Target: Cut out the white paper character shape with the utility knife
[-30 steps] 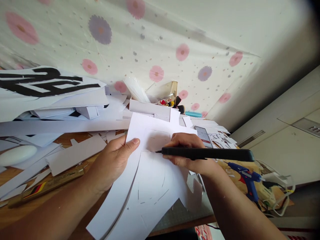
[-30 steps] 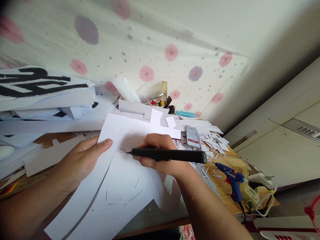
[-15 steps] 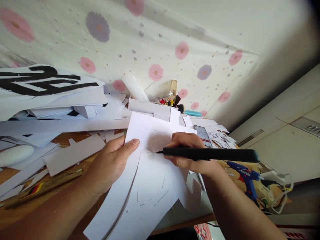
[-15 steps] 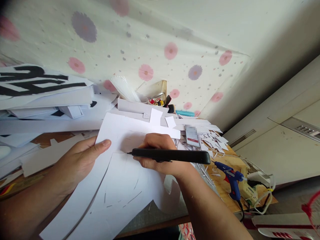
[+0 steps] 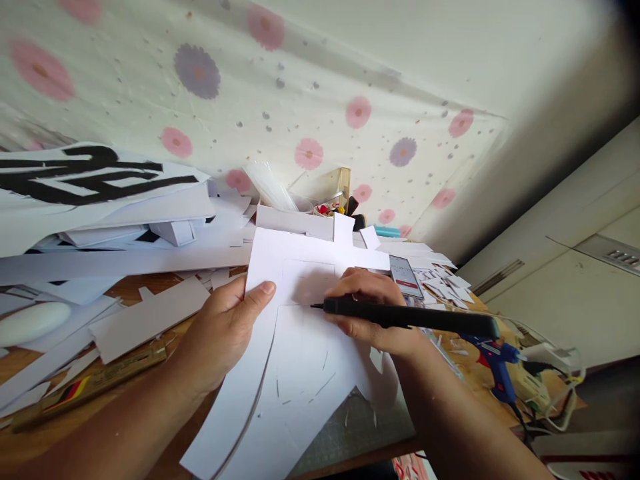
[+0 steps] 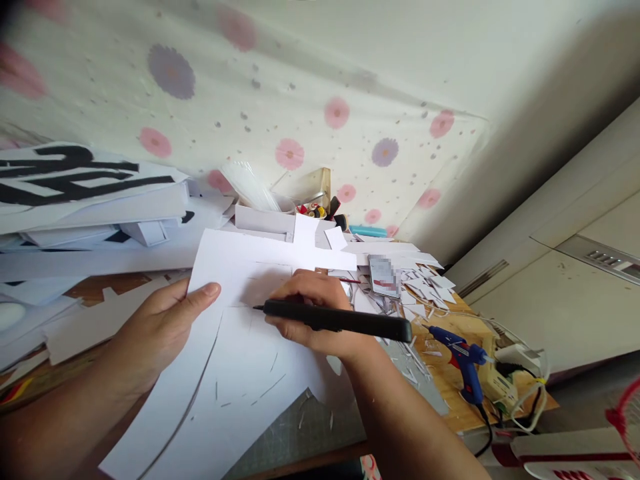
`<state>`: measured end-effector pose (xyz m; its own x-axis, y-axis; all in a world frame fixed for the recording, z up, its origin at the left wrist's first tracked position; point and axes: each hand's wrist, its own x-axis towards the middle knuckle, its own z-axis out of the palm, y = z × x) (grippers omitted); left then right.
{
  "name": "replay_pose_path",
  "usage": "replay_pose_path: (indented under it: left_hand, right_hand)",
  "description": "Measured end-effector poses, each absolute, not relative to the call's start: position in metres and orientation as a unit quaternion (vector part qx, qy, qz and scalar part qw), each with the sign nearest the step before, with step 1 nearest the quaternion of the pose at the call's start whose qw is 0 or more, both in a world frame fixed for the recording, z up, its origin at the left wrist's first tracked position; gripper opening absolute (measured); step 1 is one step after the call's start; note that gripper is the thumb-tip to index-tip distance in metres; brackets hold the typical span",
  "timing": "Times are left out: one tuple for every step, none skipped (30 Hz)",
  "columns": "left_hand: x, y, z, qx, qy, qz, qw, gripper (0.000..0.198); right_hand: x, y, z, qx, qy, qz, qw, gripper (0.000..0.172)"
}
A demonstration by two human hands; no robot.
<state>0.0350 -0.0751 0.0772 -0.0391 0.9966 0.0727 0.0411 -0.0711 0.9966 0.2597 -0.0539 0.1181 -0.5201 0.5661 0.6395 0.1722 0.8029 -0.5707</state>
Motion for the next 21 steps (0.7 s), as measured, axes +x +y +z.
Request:
replay_pose_path:
  left_hand:
    - [0.035, -0.075, 0.078, 0.512, 0.493, 0.521, 0.473, 0.057]
    - [0.036, -0.076, 0.079, 0.500, 0.483, 0.528, 0.487, 0.057]
    - [0.037, -0.077, 0.082, 0.485, 0.479, 0.539, 0.495, 0.056]
    - [0.038, -0.078, 0.084, 0.472, 0.482, 0.552, 0.490, 0.054]
    - [0.039, -0.080, 0.086, 0.460, 0.486, 0.565, 0.482, 0.052]
    - [0.041, -0.081, 0.089, 0.451, 0.489, 0.575, 0.476, 0.051]
    - [0.042, -0.083, 0.091, 0.444, 0.489, 0.582, 0.474, 0.050]
    - [0.043, -0.084, 0.092, 0.440, 0.484, 0.585, 0.479, 0.051]
    - [0.044, -0.085, 0.093, 0.436, 0.476, 0.586, 0.490, 0.052]
    - [0.044, -0.086, 0.094, 0.430, 0.468, 0.583, 0.506, 0.054]
    - [0.045, -0.086, 0.094, 0.423, 0.463, 0.579, 0.521, 0.055]
    - [0.044, -0.086, 0.093, 0.416, 0.461, 0.575, 0.533, 0.056]
    - [0.044, -0.086, 0.093, 0.410, 0.462, 0.573, 0.538, 0.055]
    - [0.043, -0.086, 0.093, 0.407, 0.466, 0.572, 0.539, 0.053]
    - [0.043, -0.086, 0.092, 0.406, 0.470, 0.572, 0.536, 0.051]
    - [0.042, -0.085, 0.092, 0.407, 0.472, 0.571, 0.534, 0.049]
    - [0.041, -0.085, 0.092, 0.409, 0.473, 0.570, 0.533, 0.048]
    - [0.040, -0.085, 0.092, 0.412, 0.473, 0.568, 0.533, 0.048]
    - [0.040, -0.085, 0.092, 0.414, 0.472, 0.566, 0.534, 0.049]
    - [0.039, -0.085, 0.092, 0.416, 0.470, 0.566, 0.535, 0.049]
    - [0.039, -0.085, 0.092, 0.417, 0.467, 0.567, 0.535, 0.049]
  right_hand:
    - [0.259, -0.055, 0.116, -0.210, -0.840, 0.203, 0.458, 0.013]
    - [0.259, -0.058, 0.113, -0.207, -0.831, 0.181, 0.483, 0.015]
    - [0.258, -0.060, 0.109, -0.213, -0.814, 0.162, 0.516, 0.016]
    - [0.257, -0.063, 0.105, -0.227, -0.788, 0.150, 0.552, 0.017]
    - [0.255, -0.067, 0.101, -0.243, -0.759, 0.143, 0.587, 0.017]
    - [0.252, -0.070, 0.097, -0.260, -0.731, 0.144, 0.614, 0.018]
    - [0.249, -0.074, 0.093, -0.274, -0.713, 0.144, 0.629, 0.019]
    - [0.245, -0.076, 0.090, -0.286, -0.704, 0.137, 0.635, 0.020]
    - [0.242, -0.079, 0.088, -0.294, -0.703, 0.122, 0.636, 0.022]
    - [0.238, -0.080, 0.086, -0.300, -0.707, 0.101, 0.632, 0.022]
    - [0.236, -0.081, 0.085, -0.305, -0.712, 0.080, 0.627, 0.022]
    - [0.233, -0.082, 0.085, -0.308, -0.717, 0.064, 0.622, 0.022]
    - [0.232, -0.082, 0.085, -0.308, -0.723, 0.056, 0.616, 0.023]
    - [0.232, -0.081, 0.085, -0.309, -0.730, 0.056, 0.607, 0.024]
    - [0.231, -0.081, 0.085, -0.308, -0.736, 0.060, 0.600, 0.024]
    - [0.232, -0.080, 0.086, -0.304, -0.741, 0.065, 0.595, 0.025]
    - [0.232, -0.080, 0.086, -0.300, -0.745, 0.070, 0.591, 0.025]
    - [0.233, -0.079, 0.086, -0.298, -0.749, 0.076, 0.587, 0.025]
    - [0.233, -0.079, 0.087, -0.297, -0.753, 0.081, 0.582, 0.025]
    - [0.233, -0.080, 0.088, -0.296, -0.756, 0.085, 0.577, 0.026]
    - [0.233, -0.080, 0.089, -0.297, -0.760, 0.088, 0.572, 0.026]
